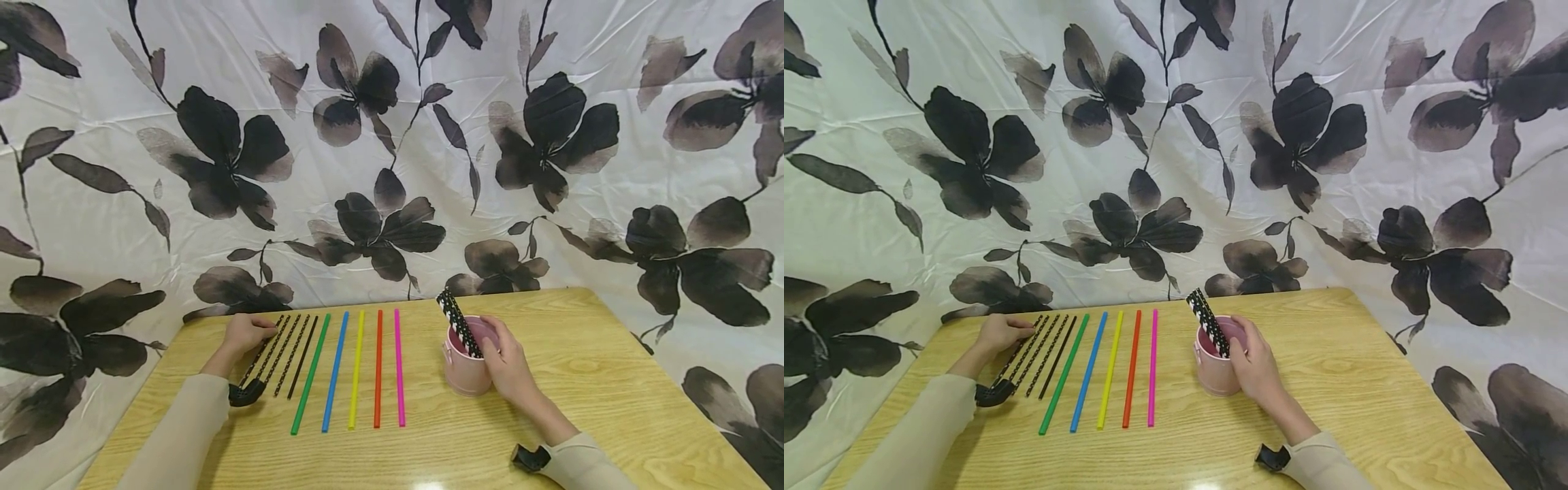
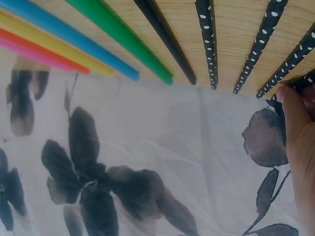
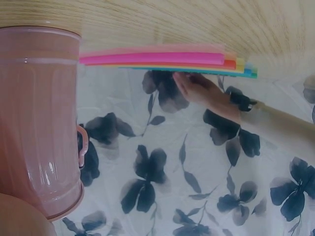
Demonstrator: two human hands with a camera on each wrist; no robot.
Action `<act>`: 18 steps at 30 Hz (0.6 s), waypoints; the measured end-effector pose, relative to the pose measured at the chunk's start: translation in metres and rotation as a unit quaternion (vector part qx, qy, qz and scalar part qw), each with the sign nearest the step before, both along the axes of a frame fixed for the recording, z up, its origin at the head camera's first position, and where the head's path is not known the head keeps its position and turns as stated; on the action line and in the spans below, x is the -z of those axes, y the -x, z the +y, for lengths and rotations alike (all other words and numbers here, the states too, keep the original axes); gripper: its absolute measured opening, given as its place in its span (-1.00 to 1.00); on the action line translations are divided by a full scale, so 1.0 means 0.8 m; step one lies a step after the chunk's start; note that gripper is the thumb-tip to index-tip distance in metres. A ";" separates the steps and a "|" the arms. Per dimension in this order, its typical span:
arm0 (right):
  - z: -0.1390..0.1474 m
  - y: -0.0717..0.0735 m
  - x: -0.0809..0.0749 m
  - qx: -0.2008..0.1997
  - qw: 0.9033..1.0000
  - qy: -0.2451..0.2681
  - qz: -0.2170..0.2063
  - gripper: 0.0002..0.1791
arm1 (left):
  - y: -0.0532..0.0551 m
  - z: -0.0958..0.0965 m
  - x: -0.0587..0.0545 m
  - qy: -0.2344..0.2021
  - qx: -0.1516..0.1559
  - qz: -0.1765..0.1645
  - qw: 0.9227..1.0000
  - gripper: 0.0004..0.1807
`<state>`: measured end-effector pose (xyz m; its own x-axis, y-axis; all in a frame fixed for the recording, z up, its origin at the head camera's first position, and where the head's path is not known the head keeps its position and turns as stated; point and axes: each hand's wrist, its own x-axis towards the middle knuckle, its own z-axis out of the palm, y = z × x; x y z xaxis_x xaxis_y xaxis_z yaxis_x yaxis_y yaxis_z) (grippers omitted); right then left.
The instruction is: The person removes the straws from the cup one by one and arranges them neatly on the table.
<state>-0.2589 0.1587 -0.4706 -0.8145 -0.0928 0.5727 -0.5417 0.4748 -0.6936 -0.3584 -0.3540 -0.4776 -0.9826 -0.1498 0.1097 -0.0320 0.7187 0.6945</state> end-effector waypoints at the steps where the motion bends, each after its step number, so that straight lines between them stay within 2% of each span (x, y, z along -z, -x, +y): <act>1: 0.000 0.000 0.000 0.000 1.000 0.003 -0.001 -0.60 | 0.000 0.000 -0.001 -0.001 0.000 0.000 1.000 -0.76; 11: 0.000 0.000 0.000 -0.003 1.000 -0.009 -0.004 -0.58 | 0.000 -0.002 0.004 -0.014 0.007 0.012 1.000 -0.72; 14: 0.000 0.000 0.001 -0.001 1.000 -0.005 -0.005 -0.59 | 0.000 -0.003 0.005 -0.006 0.008 0.035 0.999 -0.73; 18: -0.001 0.000 0.001 0.001 1.000 0.001 -0.001 -0.59 | -0.001 0.001 -0.001 -0.019 0.012 0.082 0.996 -0.76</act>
<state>-0.2588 0.1583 -0.4711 -0.8161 -0.0902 0.5708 -0.5392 0.4743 -0.6959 -0.3580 -0.3531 -0.4769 -0.9555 -0.1336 0.2629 0.1006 0.6904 0.7164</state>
